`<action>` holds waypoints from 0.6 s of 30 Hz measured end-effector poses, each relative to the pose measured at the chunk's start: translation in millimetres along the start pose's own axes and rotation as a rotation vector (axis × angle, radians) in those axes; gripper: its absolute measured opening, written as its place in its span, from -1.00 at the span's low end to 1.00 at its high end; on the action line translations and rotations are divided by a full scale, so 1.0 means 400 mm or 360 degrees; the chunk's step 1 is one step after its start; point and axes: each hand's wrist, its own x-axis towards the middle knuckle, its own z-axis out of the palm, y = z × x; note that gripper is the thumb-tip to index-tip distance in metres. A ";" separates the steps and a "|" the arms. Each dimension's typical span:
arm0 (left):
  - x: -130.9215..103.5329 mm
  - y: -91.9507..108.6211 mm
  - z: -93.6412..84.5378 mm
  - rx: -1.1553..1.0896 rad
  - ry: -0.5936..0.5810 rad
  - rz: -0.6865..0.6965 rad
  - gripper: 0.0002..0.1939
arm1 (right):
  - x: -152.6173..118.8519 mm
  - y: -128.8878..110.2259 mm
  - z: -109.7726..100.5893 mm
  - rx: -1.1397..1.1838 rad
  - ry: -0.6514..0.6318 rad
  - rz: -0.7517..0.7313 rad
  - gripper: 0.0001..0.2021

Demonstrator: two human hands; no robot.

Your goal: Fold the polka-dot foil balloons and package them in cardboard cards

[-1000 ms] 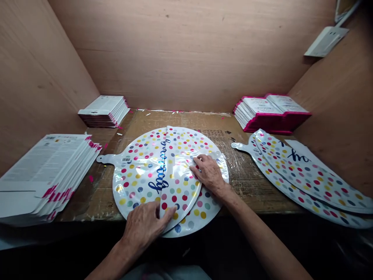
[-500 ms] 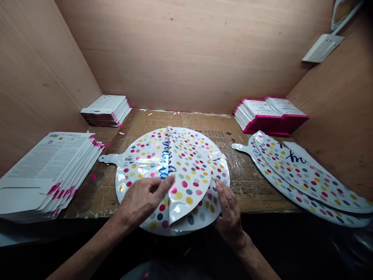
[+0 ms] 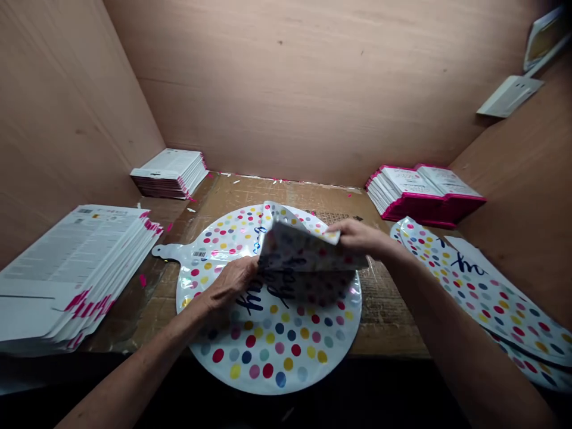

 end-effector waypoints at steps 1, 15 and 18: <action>0.013 0.005 0.000 -0.0009 0.0065 -0.0147 -0.41 | 0.044 -0.004 -0.029 0.0042 0.0086 0.0127 -0.79; 0.103 0.018 0.054 0.0362 0.0710 -0.0604 -0.50 | 0.029 0.259 0.152 0.0109 0.1126 0.0424 -0.49; 0.126 0.039 0.064 0.0722 0.0767 -0.0095 -0.47 | 0.050 0.245 0.139 0.0034 0.0980 0.0508 -0.54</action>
